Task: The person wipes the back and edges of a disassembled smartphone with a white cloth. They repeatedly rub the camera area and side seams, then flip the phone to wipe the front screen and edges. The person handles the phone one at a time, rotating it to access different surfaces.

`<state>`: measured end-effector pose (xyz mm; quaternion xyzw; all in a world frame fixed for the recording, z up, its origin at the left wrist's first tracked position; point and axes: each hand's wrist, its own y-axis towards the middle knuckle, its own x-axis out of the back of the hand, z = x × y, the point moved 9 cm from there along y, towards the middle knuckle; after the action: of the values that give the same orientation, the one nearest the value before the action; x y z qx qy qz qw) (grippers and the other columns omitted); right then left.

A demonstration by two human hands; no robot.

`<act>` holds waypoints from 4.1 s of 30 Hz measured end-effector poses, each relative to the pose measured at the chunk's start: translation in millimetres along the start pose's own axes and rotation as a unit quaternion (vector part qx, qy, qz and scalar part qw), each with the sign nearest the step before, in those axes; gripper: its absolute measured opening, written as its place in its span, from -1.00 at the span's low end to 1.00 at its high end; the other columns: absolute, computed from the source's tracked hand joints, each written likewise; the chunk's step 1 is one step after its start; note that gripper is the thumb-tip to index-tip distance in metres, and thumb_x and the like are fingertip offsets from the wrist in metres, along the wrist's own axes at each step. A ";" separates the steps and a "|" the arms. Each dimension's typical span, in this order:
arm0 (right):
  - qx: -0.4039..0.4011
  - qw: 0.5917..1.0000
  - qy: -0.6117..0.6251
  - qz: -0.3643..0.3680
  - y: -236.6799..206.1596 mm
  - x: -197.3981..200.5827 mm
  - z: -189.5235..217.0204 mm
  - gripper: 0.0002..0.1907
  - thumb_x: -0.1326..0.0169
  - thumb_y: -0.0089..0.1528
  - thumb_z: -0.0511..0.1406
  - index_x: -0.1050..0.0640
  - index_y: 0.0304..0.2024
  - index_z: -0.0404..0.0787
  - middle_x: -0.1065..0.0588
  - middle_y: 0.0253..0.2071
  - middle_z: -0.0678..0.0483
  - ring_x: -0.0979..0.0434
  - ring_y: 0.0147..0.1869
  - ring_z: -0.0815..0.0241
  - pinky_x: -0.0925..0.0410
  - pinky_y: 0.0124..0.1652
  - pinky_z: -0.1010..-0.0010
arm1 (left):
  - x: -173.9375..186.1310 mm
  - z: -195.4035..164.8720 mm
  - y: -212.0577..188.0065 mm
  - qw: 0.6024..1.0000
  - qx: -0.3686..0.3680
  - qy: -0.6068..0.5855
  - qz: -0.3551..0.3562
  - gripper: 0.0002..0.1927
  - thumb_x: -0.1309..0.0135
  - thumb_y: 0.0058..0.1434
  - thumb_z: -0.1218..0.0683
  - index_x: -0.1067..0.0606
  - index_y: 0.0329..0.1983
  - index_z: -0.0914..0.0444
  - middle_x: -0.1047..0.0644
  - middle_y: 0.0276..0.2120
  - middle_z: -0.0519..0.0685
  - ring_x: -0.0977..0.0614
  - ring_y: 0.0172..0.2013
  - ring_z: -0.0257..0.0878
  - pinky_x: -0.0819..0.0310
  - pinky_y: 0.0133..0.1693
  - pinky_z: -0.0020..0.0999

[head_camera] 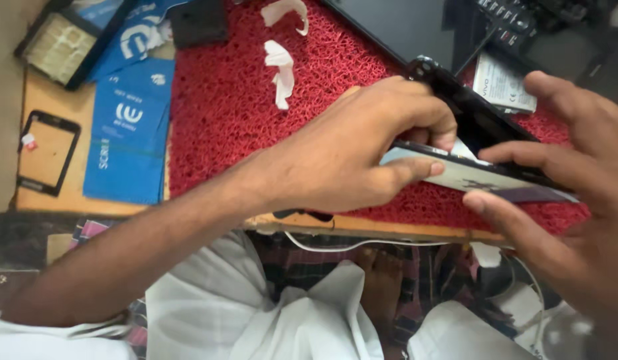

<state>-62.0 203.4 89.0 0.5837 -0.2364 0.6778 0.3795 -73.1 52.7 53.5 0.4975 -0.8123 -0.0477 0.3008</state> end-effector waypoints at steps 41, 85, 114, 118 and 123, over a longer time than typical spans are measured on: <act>-0.038 0.996 0.070 -0.041 9.0 11.2 30.3 -0.71 -0.35 0.09 -0.37 -0.66 -0.13 -0.25 -0.48 0.23 -0.05 -0.38 0.37 -0.03 -0.40 0.09 0.23 | -7.5 -2.0 -18.5 0.997 -0.007 -0.018 -0.075 -0.79 -0.25 0.34 0.13 -0.51 -0.04 0.25 -0.49 -0.19 -0.05 -0.51 -0.06 -0.15 -0.40 0.02 -0.22; -0.021 0.994 0.112 0.003 12.3 1.5 43.1 -0.80 -0.21 0.26 -0.43 -0.60 -0.07 -0.38 -0.42 0.30 -0.19 -0.39 0.40 -0.09 -0.35 0.17 0.14 | -1.6 -6.4 -27.0 0.978 -0.014 -0.096 -0.185 -0.81 -0.30 0.26 0.21 -0.50 -0.17 0.33 -0.52 -0.21 0.00 -0.59 -0.15 -0.20 -0.49 -0.14 -0.31; 0.035 0.997 0.069 -0.015 1.9 5.0 45.0 -0.81 -0.21 0.35 -0.54 -0.59 0.02 -0.37 -0.31 0.28 -0.19 -0.44 0.29 -0.07 -0.32 0.17 0.20 | 8.3 -11.2 -22.7 0.979 -0.045 -0.057 -0.189 -0.76 -0.41 0.15 0.24 -0.51 -0.28 0.35 -0.54 -0.39 -0.03 -0.58 -0.38 -0.28 -0.38 -0.36 -0.35; 0.049 0.998 0.026 -0.007 5.2 4.9 52.5 -0.81 -0.25 0.34 -0.56 -0.62 0.00 -0.38 -0.33 0.27 -0.20 -0.44 0.29 -0.12 -0.33 0.18 0.15 | 9.5 -12.5 -23.4 0.979 -0.054 -0.039 -0.195 -0.75 -0.41 0.16 0.21 -0.50 -0.33 0.33 -0.51 -0.42 -0.04 -0.56 -0.39 -0.28 -0.33 -0.38 -0.34; 0.041 0.999 0.016 -0.008 3.6 4.7 53.6 -0.83 -0.24 0.35 -0.57 -0.63 -0.01 -0.38 -0.32 0.28 -0.24 -0.43 0.25 -0.12 -0.31 0.16 0.14 | 7.9 -9.6 -21.7 0.981 -0.031 -0.033 -0.191 -0.73 -0.44 0.15 0.21 -0.50 -0.36 0.33 -0.49 -0.46 -0.04 -0.52 -0.44 -0.29 -0.29 -0.44 -0.34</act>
<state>-32.2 161.4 105.1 0.5896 -0.1975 0.6934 0.3640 -53.6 37.3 56.6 0.6320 -0.7100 -0.1454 0.2746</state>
